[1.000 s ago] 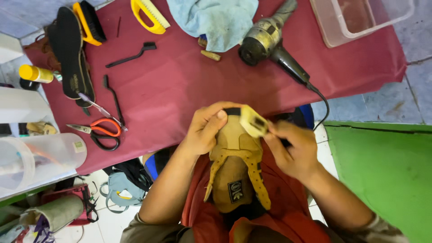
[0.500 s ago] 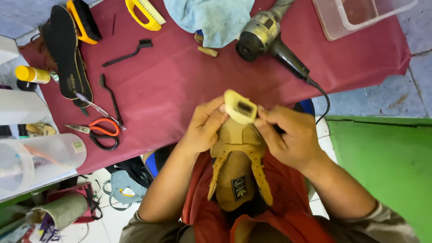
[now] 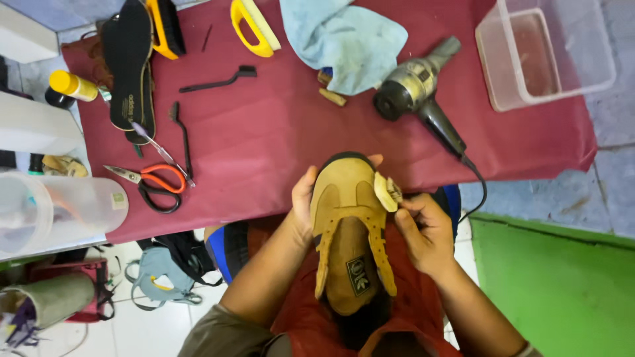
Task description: The person holds a tan and black sneaker and scrubs its exterior surfaces with a small brush. They rotate the shoe to clean the toe, sides, and heel areas. The person also wipes the shoe with their hand to remove loose debris.
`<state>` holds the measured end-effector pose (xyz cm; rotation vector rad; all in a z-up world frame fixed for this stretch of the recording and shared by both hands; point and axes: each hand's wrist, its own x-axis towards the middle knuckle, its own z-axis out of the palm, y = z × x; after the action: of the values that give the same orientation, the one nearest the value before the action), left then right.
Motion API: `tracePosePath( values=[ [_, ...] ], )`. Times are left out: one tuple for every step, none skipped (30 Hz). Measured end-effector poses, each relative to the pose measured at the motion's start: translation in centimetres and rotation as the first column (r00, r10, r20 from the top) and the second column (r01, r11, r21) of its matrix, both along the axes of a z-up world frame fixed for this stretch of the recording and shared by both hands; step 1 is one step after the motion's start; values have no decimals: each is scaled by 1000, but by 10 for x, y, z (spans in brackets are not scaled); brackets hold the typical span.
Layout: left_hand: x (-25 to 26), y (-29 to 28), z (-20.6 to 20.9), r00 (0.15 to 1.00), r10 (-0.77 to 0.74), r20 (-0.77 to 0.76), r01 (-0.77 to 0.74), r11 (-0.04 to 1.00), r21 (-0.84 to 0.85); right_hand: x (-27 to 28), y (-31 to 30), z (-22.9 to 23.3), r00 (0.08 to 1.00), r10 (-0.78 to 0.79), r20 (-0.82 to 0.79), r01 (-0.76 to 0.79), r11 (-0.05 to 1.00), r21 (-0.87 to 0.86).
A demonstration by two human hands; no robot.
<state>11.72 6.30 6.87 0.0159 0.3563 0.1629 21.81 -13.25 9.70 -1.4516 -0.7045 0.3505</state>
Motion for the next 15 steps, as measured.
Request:
tracePosePath(
  values=[
    [1, 5, -6, 997, -10, -82, 7, 999, -38, 2, 0, -3, 999, -7, -52, 7, 1000, -12],
    [-2, 9, -12, 985, -22, -171, 9, 997, -80, 1, -2, -6, 994, -15, -111, 12, 1000, -27],
    [3, 16, 27, 986, -8, -167, -5, 997, -82, 7, -1, -3, 994, -1, -108, -2, 1000, -29],
    [5, 22, 66, 987, -79, -142, 69, 995, -74, 11, 0, -1, 992, -51, -118, 51, 999, -7],
    [7, 28, 106, 982, -149, -118, 142, 988, -64, 14, 1, 2, 986, -101, -129, 104, 994, 15],
    [2, 28, 108, 983, -139, -116, 133, 989, -61, 15, 5, 16, 988, -91, -127, 94, 995, 17],
    [-3, 28, 110, 979, -167, -118, 195, 935, 297, 16, 8, 29, 985, -75, -157, 87, 994, 73],
    [-7, 27, 113, 972, -193, -133, 234, 756, 612, 16, 11, 43, 980, -58, -188, 83, 989, 126],
    [-9, 39, 114, 974, -184, -133, 227, 758, 612, 16, 11, 46, 981, -50, -188, 74, 989, 125],
    [-12, 50, 116, 948, -245, -201, 304, 526, 794, 15, 10, 48, 987, 2, -163, 17, 993, 115],
    [-14, 61, 117, 917, -281, -284, 355, 245, 902, 15, 9, 50, 989, 54, -138, -40, 994, 102],
    [-11, 61, 111, 917, -279, -284, 355, 250, 901, 13, 9, 53, 989, 57, -139, -44, 994, 98],
    [-9, 62, 105, 904, -276, -326, 381, 175, 908, 10, 9, 56, 996, 87, -25, -87, 996, -31],
    [-6, 62, 99, 890, -272, -366, 405, 102, 909, 9, 7, 59, 988, 130, 87, -115, 980, -165],
    [-3, 52, 82, 891, -271, -365, 405, 108, 908, 13, 10, 62, 987, 134, 86, -118, 978, -170]
  ],
)
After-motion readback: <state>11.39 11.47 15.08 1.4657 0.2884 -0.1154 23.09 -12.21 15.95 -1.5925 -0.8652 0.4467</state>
